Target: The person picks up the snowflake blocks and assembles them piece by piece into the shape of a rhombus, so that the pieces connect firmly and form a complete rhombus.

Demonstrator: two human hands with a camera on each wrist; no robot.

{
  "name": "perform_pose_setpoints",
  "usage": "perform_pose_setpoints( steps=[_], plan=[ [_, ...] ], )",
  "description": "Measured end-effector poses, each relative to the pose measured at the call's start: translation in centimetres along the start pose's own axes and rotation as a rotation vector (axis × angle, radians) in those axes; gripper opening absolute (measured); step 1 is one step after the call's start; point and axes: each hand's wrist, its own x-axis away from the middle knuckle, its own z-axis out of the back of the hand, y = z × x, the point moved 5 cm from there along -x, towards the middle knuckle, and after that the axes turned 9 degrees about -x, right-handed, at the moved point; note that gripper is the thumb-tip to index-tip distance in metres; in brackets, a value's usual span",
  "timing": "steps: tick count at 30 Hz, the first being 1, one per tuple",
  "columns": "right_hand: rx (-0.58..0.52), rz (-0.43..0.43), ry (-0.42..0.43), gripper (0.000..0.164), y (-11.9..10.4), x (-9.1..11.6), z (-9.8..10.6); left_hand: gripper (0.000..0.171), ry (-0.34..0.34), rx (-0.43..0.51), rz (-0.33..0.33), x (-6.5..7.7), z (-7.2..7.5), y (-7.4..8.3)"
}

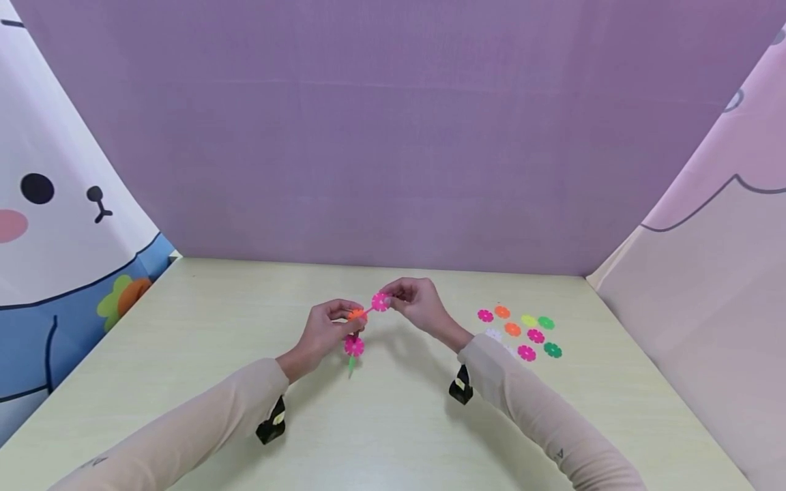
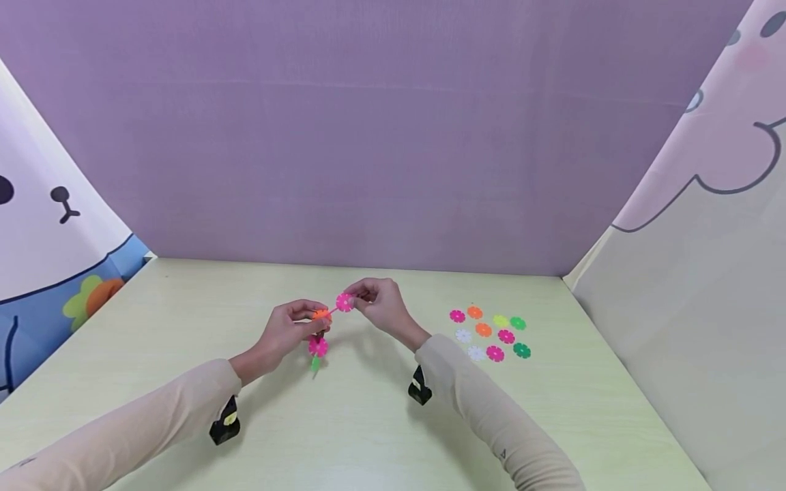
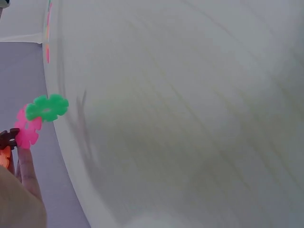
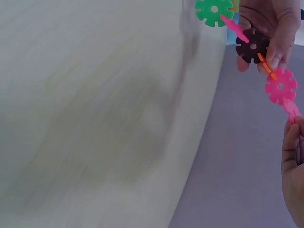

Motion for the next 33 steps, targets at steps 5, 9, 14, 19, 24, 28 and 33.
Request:
perform_pose_setpoints(
  steps=[5,9,14,19,24,28,33],
  plan=[
    [-0.013,0.001,0.015,0.014,0.03,-0.03,0.02,0.030,-0.003,0.012,0.005,-0.01,0.00,0.09],
    [-0.020,-0.007,0.033,0.014,0.29,-0.04,-0.09,0.030,-0.001,0.004,0.000,0.01,0.13,0.18],
    [-0.033,-0.014,0.032,0.014,0.56,-0.03,-0.15,0.028,-0.001,0.004,0.006,-0.01,0.20,0.12],
    [-0.052,-0.021,0.002,0.014,0.65,-0.08,-0.05,0.028,-0.005,0.014,0.012,0.00,0.06,0.06],
    [-0.045,-0.020,-0.017,0.014,0.56,-0.17,0.05,0.028,-0.002,0.009,0.003,-0.02,-0.01,0.16],
    [-0.030,-0.024,-0.012,0.014,0.51,-0.22,0.09,0.028,-0.003,0.016,0.002,-0.10,-0.07,0.22],
    [-0.056,-0.030,-0.003,0.014,0.63,-0.22,0.14,0.028,-0.002,0.023,0.000,-0.15,-0.11,0.29]
  ],
)
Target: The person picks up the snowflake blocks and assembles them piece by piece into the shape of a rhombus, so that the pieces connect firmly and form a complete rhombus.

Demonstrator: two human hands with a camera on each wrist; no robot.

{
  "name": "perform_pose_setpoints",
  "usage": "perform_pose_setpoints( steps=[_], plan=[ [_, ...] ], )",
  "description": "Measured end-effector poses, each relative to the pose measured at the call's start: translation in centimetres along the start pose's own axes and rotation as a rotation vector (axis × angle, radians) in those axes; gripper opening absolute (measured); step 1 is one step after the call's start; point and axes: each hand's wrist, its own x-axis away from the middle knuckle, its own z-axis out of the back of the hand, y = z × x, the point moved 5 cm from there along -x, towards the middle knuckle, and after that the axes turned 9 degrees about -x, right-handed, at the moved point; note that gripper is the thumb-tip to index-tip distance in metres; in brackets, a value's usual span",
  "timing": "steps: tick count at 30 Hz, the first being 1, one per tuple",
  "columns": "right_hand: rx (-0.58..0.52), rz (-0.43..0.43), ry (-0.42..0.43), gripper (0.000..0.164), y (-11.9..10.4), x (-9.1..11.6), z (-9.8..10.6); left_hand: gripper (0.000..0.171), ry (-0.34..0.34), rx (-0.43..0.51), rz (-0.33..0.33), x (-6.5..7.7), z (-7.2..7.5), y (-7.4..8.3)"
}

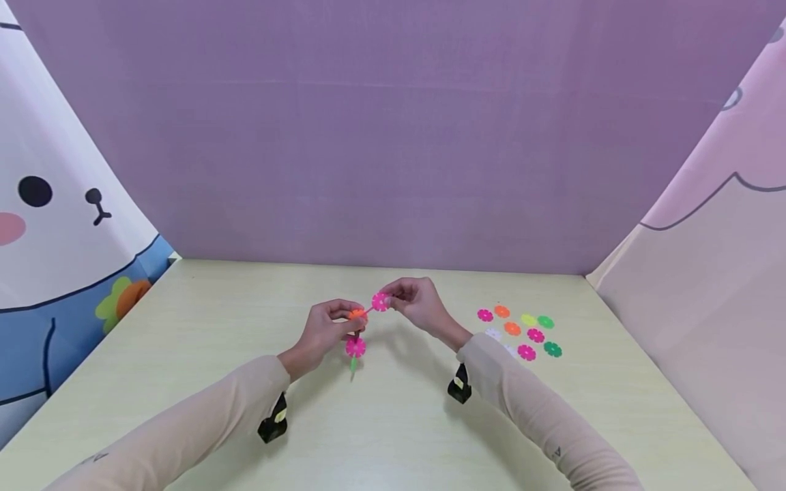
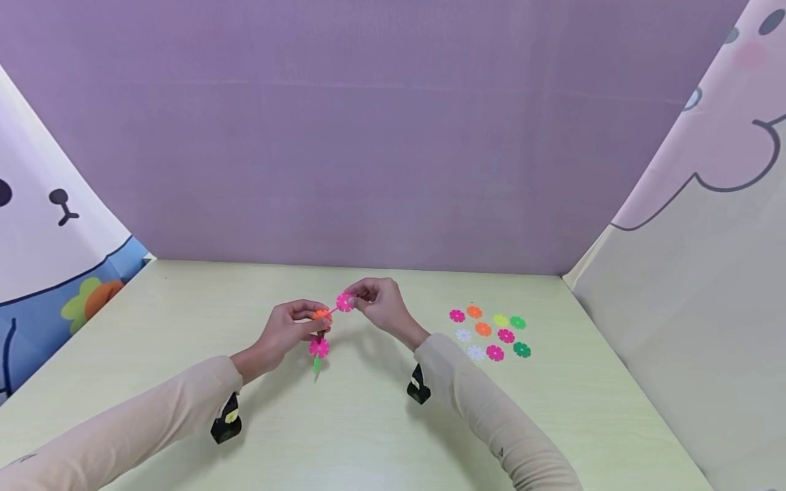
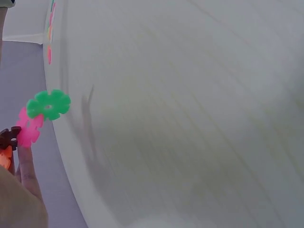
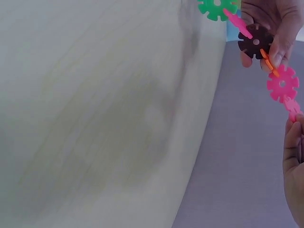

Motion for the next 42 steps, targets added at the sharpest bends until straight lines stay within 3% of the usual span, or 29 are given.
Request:
perform_pose_setpoints(
  steps=[22,35,42],
  plan=[
    [-0.062,0.019,-0.045,0.015,0.4,-0.2,-0.3,0.028,-0.016,-0.006,0.014,0.1,0.2,-0.1],
    [0.031,0.047,-0.130,0.021,-0.2,-0.3,-0.5,0.031,-0.081,0.000,-0.024,-0.1,0.4,-0.5],
    [0.148,0.017,-0.110,0.026,0.8,0.1,1.3,0.030,-0.075,-0.003,-0.017,0.0,0.9,-0.7]
  ],
)
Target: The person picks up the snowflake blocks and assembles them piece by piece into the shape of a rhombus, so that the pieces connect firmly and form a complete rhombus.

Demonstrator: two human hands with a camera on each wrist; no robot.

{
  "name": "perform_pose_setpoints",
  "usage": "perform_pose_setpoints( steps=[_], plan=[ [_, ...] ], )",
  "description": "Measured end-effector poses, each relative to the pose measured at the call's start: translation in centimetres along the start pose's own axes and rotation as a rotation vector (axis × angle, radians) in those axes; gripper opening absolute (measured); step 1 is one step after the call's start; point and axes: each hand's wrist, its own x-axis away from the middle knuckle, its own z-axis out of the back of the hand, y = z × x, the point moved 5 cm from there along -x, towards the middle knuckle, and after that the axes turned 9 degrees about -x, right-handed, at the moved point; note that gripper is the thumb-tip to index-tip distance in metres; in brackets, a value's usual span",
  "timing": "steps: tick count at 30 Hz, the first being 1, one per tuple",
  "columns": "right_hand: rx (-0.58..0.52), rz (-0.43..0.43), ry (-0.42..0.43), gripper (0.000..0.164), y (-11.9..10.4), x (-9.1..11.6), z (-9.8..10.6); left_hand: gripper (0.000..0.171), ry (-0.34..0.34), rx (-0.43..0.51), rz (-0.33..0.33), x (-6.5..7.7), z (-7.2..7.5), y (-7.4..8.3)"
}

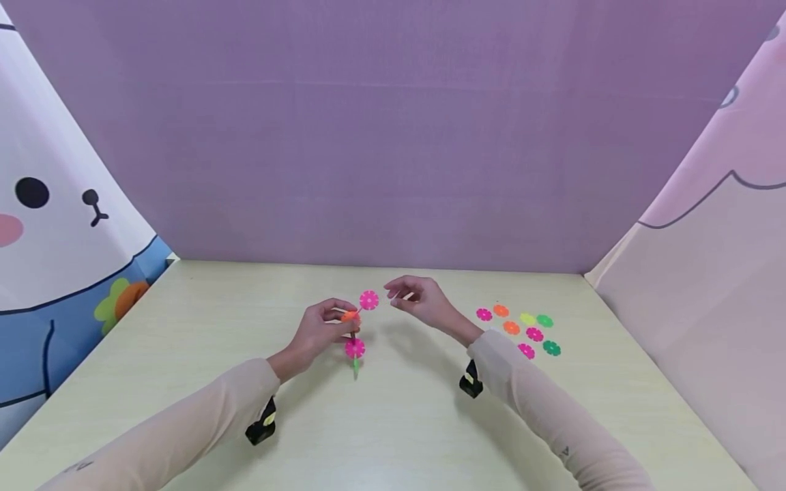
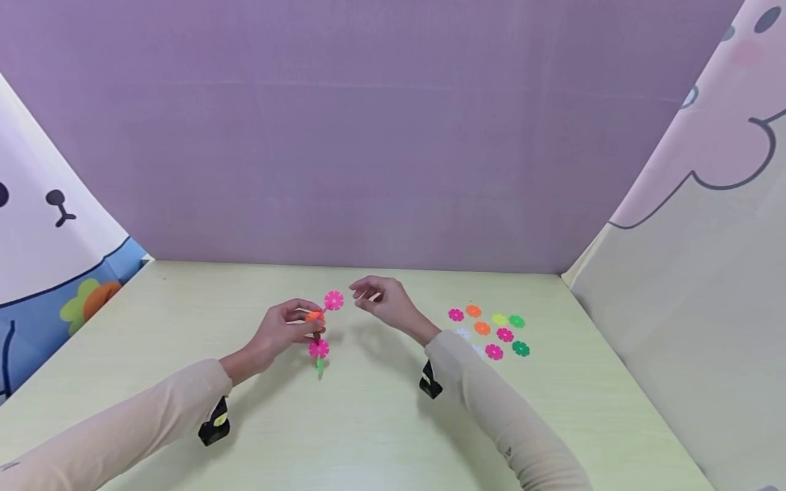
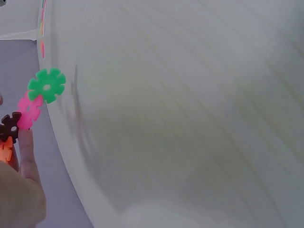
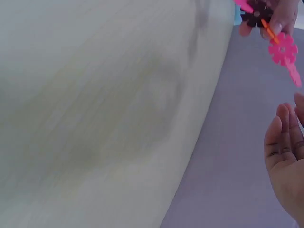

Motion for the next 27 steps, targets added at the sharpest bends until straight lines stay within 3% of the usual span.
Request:
perform_pose_setpoints(
  steps=[7,20,27],
  plan=[
    [0.091,-0.036,0.055,0.024,4.4,1.0,3.1,0.031,0.014,0.006,-0.020,0.2,0.6,-0.3],
    [0.275,-0.048,0.150,0.021,8.2,4.3,8.3,0.028,0.006,-0.040,-0.016,0.4,1.3,-0.3],
    [0.336,-0.109,0.168,0.024,10.6,5.1,10.3,0.029,-0.003,-0.076,-0.015,0.5,1.4,-0.3]
  ],
)
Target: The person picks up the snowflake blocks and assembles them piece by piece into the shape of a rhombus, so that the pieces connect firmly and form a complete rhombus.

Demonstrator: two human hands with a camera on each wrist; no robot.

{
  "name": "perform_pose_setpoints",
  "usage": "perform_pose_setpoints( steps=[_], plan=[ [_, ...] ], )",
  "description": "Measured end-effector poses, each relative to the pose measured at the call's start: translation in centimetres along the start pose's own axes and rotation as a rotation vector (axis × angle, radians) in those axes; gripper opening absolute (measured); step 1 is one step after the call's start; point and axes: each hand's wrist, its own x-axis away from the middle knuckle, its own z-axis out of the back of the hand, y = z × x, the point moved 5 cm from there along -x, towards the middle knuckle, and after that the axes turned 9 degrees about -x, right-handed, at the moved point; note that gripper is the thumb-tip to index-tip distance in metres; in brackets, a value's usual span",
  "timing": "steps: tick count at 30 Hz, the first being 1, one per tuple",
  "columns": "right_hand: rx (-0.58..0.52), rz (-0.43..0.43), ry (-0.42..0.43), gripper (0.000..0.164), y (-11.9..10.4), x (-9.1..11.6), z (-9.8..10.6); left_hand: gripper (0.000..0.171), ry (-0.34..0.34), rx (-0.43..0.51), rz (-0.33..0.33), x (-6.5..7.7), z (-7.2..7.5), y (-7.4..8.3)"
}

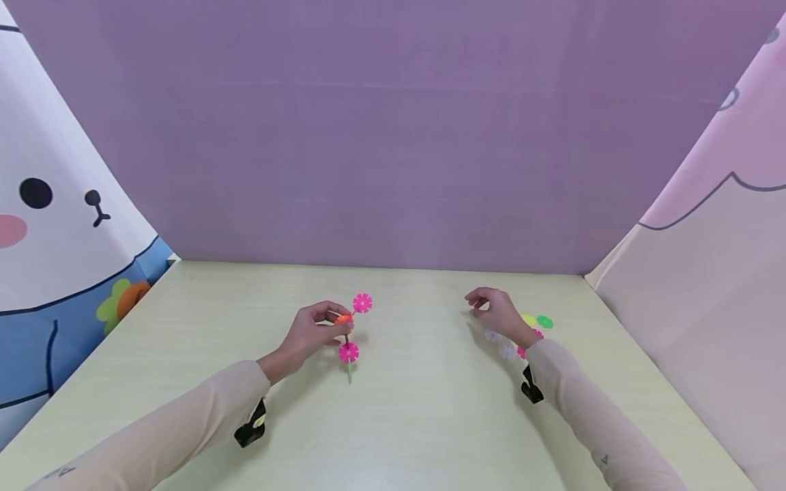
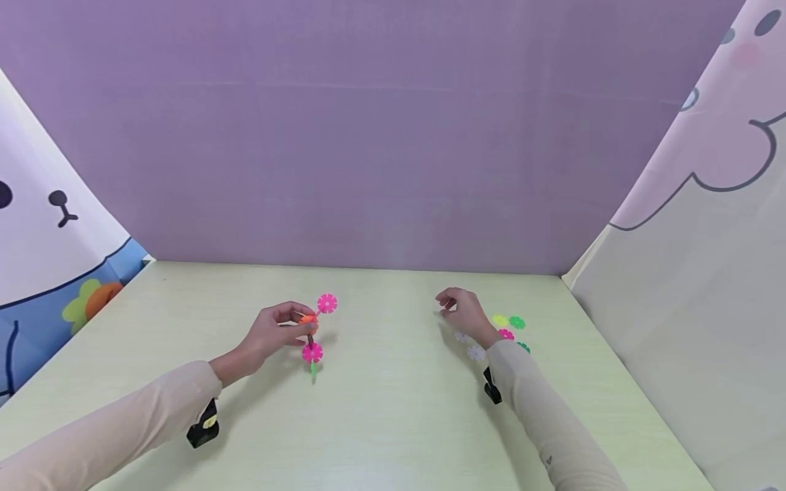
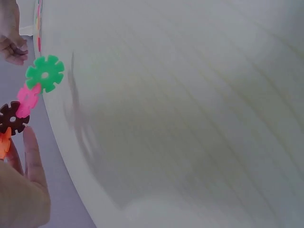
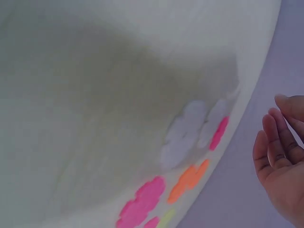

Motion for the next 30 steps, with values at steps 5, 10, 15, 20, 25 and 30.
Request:
perform_pose_setpoints(
  steps=[5,10,15,20,25,30],
  plan=[
    [0.032,-0.073,-0.018,0.027,1.5,0.2,0.5,0.030,-0.009,-0.011,0.010,0.1,0.0,-0.1],
    [0.049,-0.130,-0.030,0.028,2.6,0.3,0.7,0.031,-0.019,-0.008,0.009,0.0,-0.1,-0.2],
    [0.093,-0.147,-0.059,0.028,3.2,0.3,0.6,0.031,-0.018,-0.015,0.001,0.1,-0.2,-0.1],
    [0.124,-0.135,-0.072,0.026,3.5,0.4,0.6,0.030,-0.014,-0.021,-0.012,0.1,-0.1,0.1],
    [0.123,-0.143,-0.066,0.025,3.6,0.4,0.6,0.031,-0.009,-0.024,-0.016,0.1,-0.1,0.1],
    [0.125,-0.146,-0.053,0.024,3.4,0.3,0.7,0.031,-0.007,-0.031,-0.013,0.1,-0.1,0.1]
  ],
)
